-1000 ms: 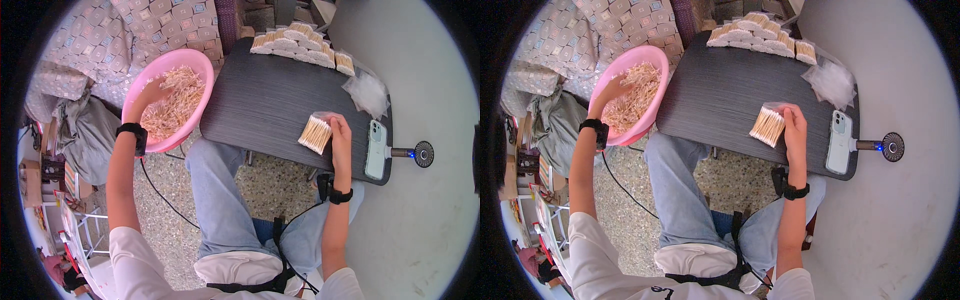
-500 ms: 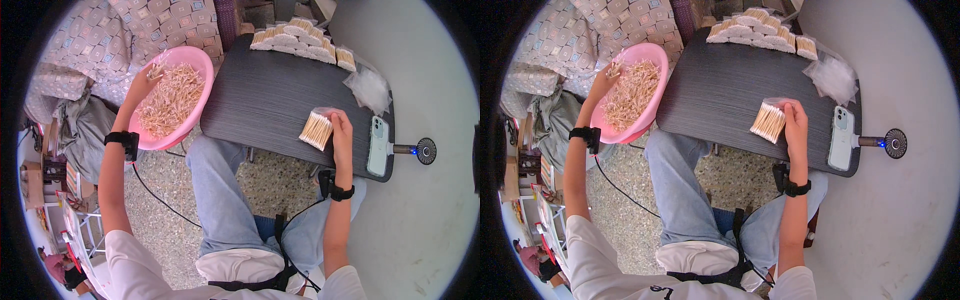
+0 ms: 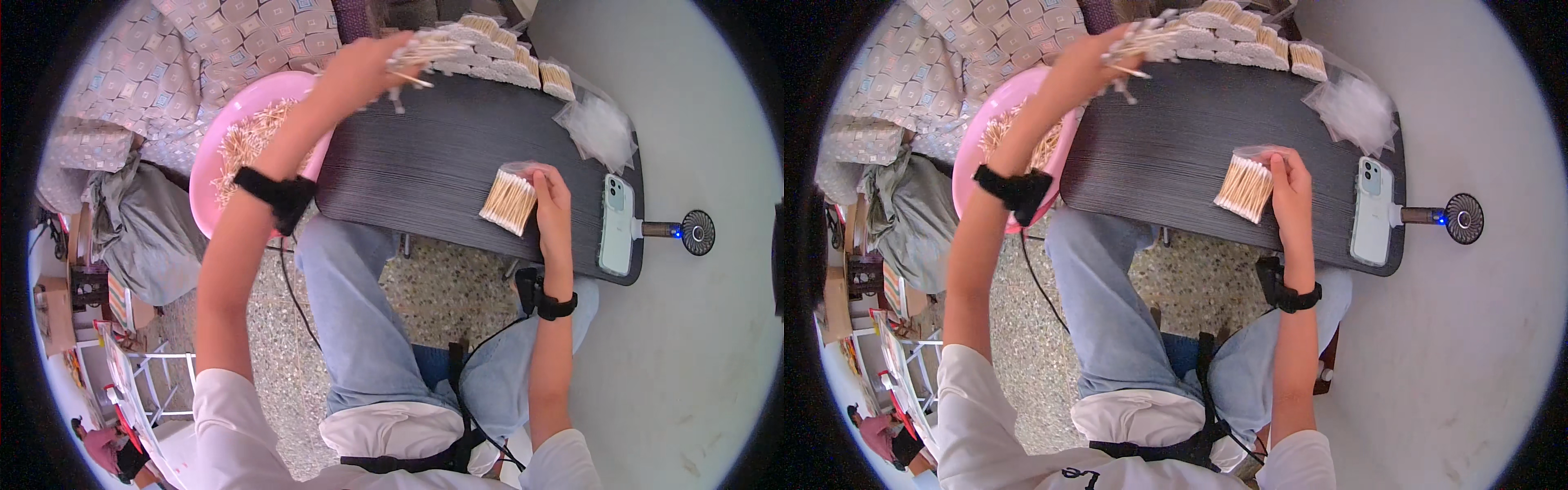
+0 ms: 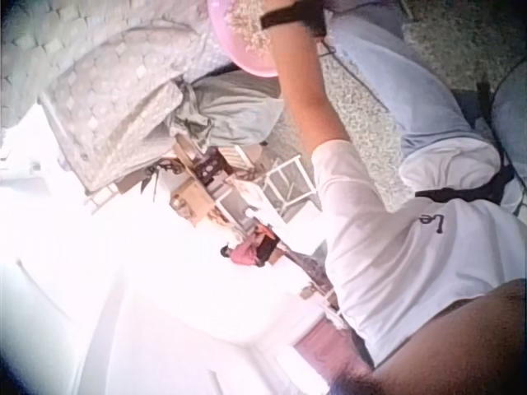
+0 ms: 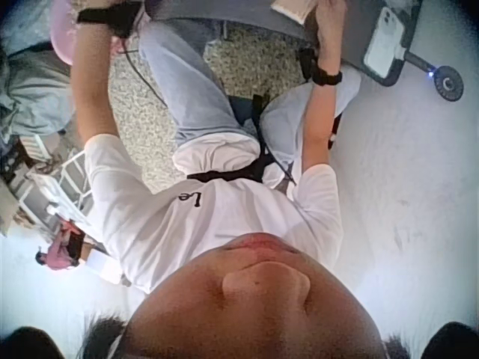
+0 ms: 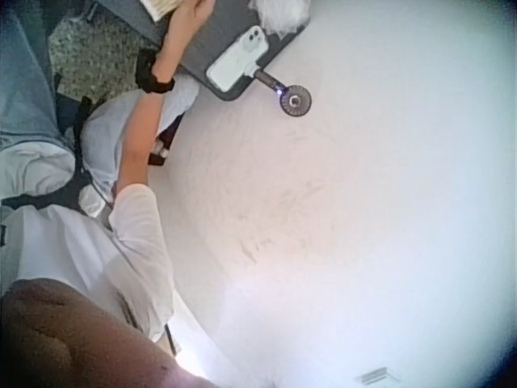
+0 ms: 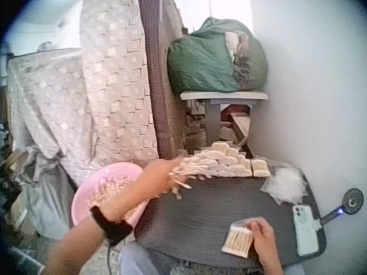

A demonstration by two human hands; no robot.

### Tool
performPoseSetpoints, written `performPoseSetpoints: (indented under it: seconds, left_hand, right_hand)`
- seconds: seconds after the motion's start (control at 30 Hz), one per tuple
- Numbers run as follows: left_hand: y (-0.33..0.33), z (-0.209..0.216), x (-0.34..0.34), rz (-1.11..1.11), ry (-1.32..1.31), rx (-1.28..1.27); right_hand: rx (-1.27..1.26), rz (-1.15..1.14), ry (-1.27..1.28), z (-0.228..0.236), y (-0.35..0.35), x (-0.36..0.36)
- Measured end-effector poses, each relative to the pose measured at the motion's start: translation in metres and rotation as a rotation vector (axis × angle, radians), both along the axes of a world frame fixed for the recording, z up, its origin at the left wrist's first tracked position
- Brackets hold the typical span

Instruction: Sorting cotton swabs and placing them into small plastic bags.

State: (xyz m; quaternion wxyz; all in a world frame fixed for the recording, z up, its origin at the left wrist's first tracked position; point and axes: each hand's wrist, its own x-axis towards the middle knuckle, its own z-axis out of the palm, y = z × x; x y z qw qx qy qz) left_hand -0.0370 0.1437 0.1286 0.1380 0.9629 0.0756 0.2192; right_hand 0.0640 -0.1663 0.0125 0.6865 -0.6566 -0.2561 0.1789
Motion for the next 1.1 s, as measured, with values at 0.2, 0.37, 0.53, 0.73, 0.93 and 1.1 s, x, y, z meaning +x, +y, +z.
performPoseSetpoints:
  seconds: [0.2,0.37,0.53,0.73,0.93,1.1]
  left_hand:
    - [-0.06,-0.04,0.069,-0.218,-0.007,0.132]
    - [-0.072,-0.07,0.088,-0.164,0.076,0.007]
    - [-0.063,-0.096,0.097,-0.244,0.012,-0.147]
    - [-0.065,-0.083,0.083,-0.259,-0.016,-0.138]
    - [-0.062,-0.056,0.032,-0.148,-0.129,-0.079]
    - [-0.068,-0.112,-0.025,0.195,0.022,-0.105]
  right_hand:
    - [-0.009,0.002,0.001,-0.003,0.0,0.002]
    - [0.028,0.014,-0.015,-0.001,0.002,0.001]
    - [0.033,0.018,0.033,0.002,0.006,-0.004]
    - [0.047,0.001,0.007,-0.001,0.001,0.0]
    - [0.047,0.002,0.028,-0.001,0.003,0.0]
    - [0.04,0.006,0.04,0.002,0.009,-0.004]
